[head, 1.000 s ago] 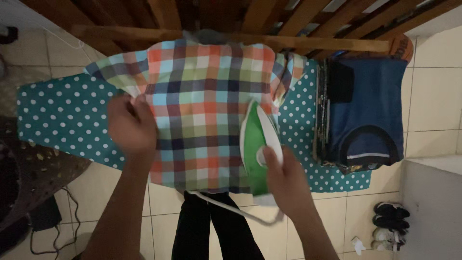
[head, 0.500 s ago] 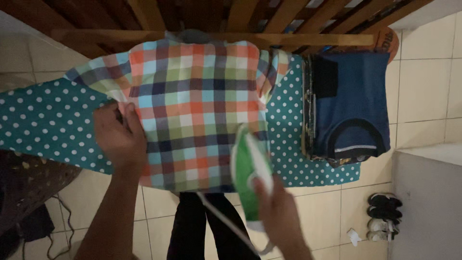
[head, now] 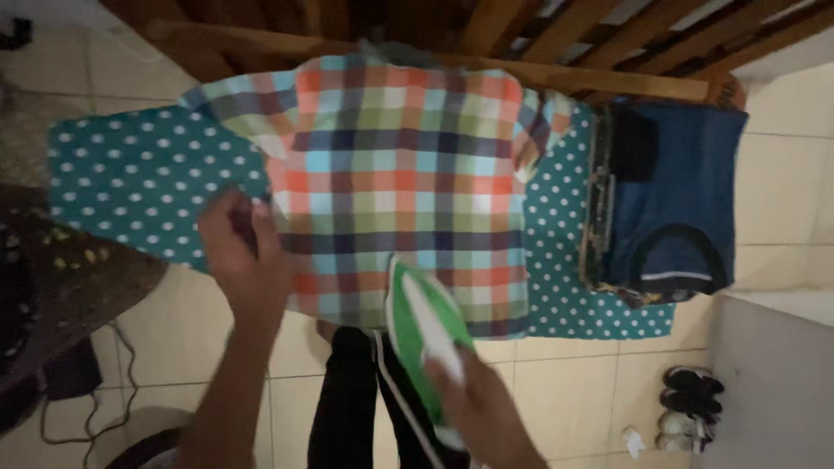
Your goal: The person irons a plaid shirt on a polka-dotted ironing board. They smooth the fabric, use a green and white iron on the sleeves and body, and repeatedly flip and reposition the shirt to press different sections.
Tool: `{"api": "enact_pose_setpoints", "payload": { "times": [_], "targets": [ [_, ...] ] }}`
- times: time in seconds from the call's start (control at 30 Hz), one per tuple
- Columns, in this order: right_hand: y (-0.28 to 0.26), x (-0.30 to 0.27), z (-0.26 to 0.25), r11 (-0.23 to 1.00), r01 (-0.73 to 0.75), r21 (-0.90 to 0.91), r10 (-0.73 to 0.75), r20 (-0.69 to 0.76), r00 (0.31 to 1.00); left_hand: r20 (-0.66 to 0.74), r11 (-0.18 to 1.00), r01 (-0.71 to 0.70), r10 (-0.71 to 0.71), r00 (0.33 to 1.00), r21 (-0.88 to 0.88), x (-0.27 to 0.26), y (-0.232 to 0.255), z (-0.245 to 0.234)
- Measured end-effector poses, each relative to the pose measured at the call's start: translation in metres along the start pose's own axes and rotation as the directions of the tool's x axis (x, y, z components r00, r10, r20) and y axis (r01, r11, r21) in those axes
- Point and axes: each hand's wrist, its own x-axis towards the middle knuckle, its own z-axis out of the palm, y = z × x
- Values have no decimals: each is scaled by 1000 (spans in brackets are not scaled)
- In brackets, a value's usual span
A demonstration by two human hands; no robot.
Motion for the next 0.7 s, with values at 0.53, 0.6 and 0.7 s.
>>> {"api": "enact_pose_setpoints", "payload": {
  "times": [0.53, 0.6, 0.7],
  "targets": [
    [-197, 43, 175, 644, 750, -151, -723, 200, 661, 213, 901, 421, -392, 895, -107, 38, 77, -168],
    [-208, 68, 190, 583, 800, -141, -786, 152, 599, 165, 959, 250, -227, 960, -133, 60, 70, -171],
    [-209, 99, 211, 460, 867, -192, -876, 59, 478, 120, 980, 87, -66, 991, -180, 71, 48, -165]
  ]
}}
